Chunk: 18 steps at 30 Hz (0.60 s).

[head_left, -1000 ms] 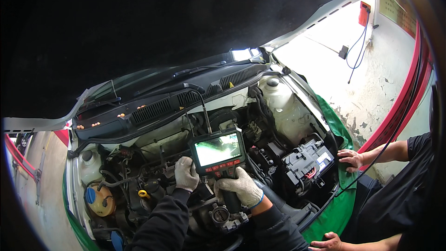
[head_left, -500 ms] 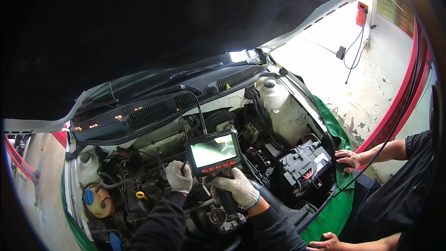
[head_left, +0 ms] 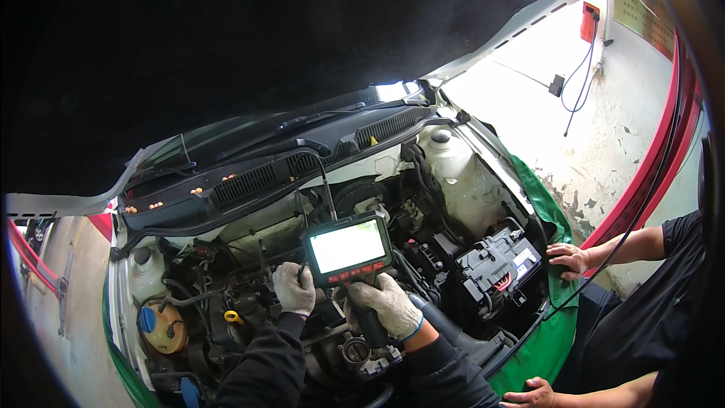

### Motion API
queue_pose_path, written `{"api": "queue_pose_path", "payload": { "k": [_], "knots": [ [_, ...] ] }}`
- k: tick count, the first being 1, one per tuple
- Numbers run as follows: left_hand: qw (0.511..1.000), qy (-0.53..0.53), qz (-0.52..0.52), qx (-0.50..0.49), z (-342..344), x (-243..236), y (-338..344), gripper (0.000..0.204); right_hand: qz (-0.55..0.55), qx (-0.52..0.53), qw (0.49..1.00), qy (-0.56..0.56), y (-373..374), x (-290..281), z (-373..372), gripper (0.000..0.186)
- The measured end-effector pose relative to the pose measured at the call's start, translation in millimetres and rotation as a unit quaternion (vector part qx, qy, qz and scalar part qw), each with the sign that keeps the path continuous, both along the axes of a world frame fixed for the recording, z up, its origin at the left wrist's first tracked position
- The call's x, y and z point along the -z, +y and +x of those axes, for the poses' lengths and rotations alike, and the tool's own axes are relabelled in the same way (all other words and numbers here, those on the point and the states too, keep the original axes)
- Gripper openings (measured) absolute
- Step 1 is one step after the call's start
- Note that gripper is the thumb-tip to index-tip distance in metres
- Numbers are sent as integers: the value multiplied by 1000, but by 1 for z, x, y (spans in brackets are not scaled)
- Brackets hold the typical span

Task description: The person uses a handheld endoscope with a screen to inspect the engine bay of a white car with the hood open. They move the probe into various engine components while viewing the live feed, then remove the probe and place it on the front of the vehicle.

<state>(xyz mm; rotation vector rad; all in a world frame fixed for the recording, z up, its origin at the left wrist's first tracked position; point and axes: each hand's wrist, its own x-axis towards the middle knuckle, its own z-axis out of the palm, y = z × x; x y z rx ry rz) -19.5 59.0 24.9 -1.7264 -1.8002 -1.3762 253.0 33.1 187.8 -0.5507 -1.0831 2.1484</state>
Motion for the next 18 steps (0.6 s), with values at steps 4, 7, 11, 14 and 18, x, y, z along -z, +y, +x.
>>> {"api": "queue_pose_path", "payload": {
  "k": [4, 7, 11, 14, 18],
  "knots": [
    [1000, -11, -1, 10, 0, -1, 1, 20, 24, -5, 1000, -12, 2, 1, 0, 30],
    [1000, -4, -5, -1, 1, -1, 1, 8, 33, -10, 999, -13, 2, 2, 1, 29],
    [1000, 3, 2, 1, 2, -3, 1, 10, 39, -14, 999, -13, 2, 1, 1, 27],
    [1000, 2, 3, 1, 2, -3, 1, 11, 34, -12, 999, 2, 1, 0, 1, 27],
    [1000, -1, 1, 1, 2, -3, 1, 13, 27, -13, 1000, 8, 0, 1, 0, 27]
  ]
}}
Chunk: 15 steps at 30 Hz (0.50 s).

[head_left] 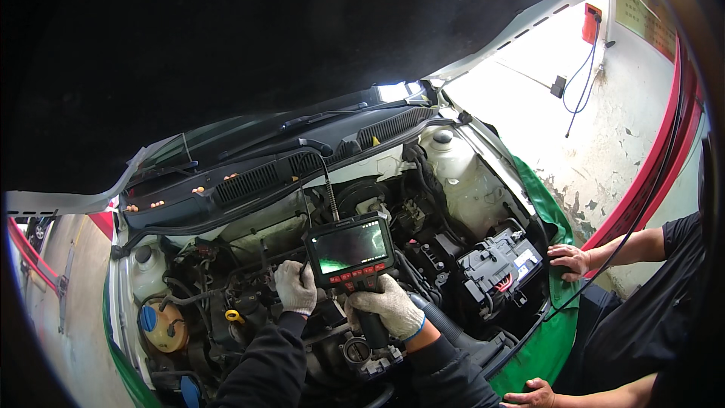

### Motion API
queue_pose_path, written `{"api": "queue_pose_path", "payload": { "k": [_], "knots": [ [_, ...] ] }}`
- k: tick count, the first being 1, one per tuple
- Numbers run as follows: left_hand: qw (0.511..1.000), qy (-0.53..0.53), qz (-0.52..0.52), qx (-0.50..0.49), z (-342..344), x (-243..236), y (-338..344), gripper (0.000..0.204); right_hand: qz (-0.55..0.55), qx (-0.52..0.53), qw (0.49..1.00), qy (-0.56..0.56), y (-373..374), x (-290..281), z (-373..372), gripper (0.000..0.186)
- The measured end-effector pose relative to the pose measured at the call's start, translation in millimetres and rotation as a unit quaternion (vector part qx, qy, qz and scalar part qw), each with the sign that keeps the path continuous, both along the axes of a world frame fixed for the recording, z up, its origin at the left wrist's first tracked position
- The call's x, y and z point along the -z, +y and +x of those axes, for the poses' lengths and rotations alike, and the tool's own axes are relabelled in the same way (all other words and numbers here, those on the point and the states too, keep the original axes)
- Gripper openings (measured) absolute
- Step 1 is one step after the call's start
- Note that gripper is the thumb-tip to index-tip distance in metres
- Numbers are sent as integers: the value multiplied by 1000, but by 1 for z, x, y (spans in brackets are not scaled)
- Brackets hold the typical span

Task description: The person uses a handheld endoscope with a screen to inspect the engine bay of a white car with the hood open. They move the probe into various engine components while viewing the live feed, then remove the probe and place it on the front of the vehicle.

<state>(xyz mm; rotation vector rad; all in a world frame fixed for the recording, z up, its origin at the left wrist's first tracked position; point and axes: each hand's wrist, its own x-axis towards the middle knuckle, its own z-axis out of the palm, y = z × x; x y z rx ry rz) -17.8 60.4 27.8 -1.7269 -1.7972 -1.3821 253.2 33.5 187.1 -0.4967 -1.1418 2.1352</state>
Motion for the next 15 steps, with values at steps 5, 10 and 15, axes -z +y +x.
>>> {"api": "queue_pose_path", "payload": {
  "k": [5, 10, 15],
  "knots": [
    [1000, -3, 4, 8, -1, 1, 1, 20, 4, -1, 1000, 3, 1, 2, 0, 23],
    [1000, -9, -6, 19, -1, 0, 0, 14, 9, -2, 1000, -9, 1, 1, 2, 21],
    [999, -18, 8, 27, 0, -4, -1, 12, 3, 9, 1000, -2, 0, 2, 0, 21]
  ]
}}
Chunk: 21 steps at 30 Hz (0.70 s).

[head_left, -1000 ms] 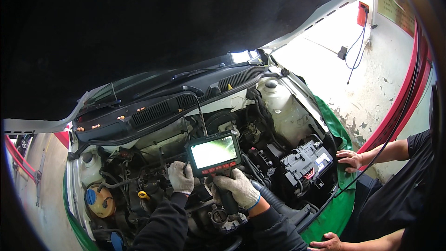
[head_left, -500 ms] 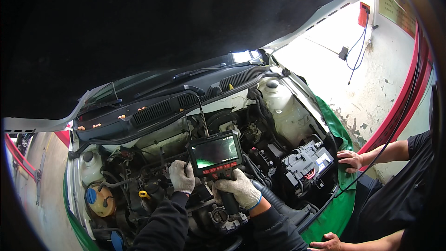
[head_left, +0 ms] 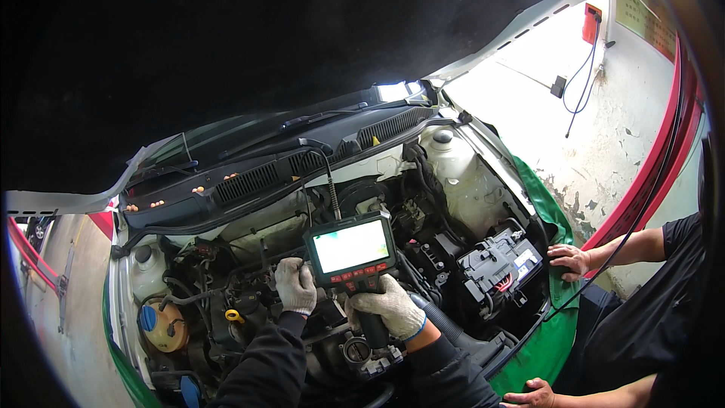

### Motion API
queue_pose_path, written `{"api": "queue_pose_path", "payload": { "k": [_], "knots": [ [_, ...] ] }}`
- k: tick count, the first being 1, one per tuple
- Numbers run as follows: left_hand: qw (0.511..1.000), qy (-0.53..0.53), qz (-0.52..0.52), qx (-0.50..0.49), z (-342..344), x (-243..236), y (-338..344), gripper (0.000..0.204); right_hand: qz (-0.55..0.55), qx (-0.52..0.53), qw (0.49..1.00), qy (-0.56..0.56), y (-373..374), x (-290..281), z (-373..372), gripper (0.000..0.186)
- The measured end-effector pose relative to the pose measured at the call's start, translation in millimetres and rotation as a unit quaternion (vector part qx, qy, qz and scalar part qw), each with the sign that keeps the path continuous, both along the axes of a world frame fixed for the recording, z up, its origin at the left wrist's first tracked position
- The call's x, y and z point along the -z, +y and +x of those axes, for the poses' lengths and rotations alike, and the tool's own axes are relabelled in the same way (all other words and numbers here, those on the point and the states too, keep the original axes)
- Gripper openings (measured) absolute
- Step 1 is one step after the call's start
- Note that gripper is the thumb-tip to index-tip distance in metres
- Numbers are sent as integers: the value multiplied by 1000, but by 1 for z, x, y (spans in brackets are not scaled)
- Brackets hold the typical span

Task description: The person uses a handheld endoscope with a screen to inspect the engine bay of a white car with the hood open. They move the probe into various engine components while viewing the live feed, then remove the probe and place it on the front of the vehicle.

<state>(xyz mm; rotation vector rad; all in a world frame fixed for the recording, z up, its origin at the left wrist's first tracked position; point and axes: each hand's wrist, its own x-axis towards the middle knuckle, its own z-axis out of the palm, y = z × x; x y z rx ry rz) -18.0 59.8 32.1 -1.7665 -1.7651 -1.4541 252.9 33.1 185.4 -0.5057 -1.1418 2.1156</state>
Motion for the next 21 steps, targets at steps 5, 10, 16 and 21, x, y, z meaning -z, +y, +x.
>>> {"api": "queue_pose_path", "payload": {
  "k": [5, 10, 16, 21],
  "knots": [
    [1000, -16, -4, -9, 1, 0, 0, 22, 19, -7, 1000, -7, 2, 1, 2, 22],
    [1000, -22, -13, -9, -1, 3, 3, 24, 20, -5, 1000, 0, 1, 1, 1, 24],
    [1000, -10, -6, -12, -2, 6, 4, 27, 17, -9, 1000, 6, 1, -3, 4, 25],
    [1000, 11, -7, -27, -4, 8, 4, 29, 1, -14, 1000, 5, 1, -2, 4, 26]
  ]
}}
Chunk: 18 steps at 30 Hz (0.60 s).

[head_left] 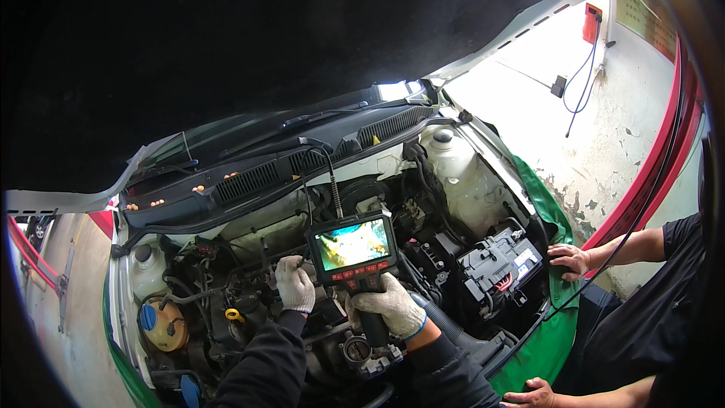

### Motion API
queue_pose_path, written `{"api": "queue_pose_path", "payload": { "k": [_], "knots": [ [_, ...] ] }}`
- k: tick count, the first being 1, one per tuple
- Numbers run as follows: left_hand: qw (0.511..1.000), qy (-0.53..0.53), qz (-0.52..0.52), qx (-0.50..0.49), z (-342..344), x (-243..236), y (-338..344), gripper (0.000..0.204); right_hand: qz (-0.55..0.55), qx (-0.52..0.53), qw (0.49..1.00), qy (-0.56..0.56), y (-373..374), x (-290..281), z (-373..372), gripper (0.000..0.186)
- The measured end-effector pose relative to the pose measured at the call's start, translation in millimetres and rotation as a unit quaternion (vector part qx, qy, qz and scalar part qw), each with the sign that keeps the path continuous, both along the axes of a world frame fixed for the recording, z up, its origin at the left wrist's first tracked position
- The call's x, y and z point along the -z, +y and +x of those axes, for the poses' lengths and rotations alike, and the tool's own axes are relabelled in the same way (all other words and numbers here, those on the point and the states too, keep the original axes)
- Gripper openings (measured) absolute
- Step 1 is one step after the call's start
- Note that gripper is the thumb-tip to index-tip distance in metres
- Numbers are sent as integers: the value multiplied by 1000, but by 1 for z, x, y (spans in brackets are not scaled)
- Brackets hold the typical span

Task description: The person uses a handheld endoscope with a screen to inspect the engine bay of a white car with the hood open. They move the probe into various engine components while viewing the live feed, then remove the probe and place it on the front of the vehicle.

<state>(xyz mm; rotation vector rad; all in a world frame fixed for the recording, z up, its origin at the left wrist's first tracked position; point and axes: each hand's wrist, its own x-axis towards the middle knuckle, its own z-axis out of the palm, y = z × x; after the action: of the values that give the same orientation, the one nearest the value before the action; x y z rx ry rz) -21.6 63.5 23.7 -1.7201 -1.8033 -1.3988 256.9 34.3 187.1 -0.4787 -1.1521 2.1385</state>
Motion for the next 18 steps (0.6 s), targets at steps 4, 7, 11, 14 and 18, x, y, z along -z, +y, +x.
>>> {"api": "queue_pose_path", "payload": {
  "k": [4, 7, 11, 14, 18],
  "knots": [
    [1000, -10, -11, 3, -2, 2, 1, 30, 11, 11, 1000, 2, 1, 3, -2, 26],
    [1000, -12, -13, 9, -2, 4, 2, 30, 5, 9, 1000, 1, 1, 4, -1, 25],
    [1000, -1, -12, 17, -4, 6, 3, 29, -1, -2, 1000, 16, 1, 3, -1, 27],
    [1000, 5, -12, 21, -5, 8, 4, 28, -6, -8, 1000, 21, 1, 2, -1, 28],
    [1000, 11, -18, 19, -5, 9, 5, 28, -15, -17, 999, 23, 0, 2, 0, 28]
  ]
}}
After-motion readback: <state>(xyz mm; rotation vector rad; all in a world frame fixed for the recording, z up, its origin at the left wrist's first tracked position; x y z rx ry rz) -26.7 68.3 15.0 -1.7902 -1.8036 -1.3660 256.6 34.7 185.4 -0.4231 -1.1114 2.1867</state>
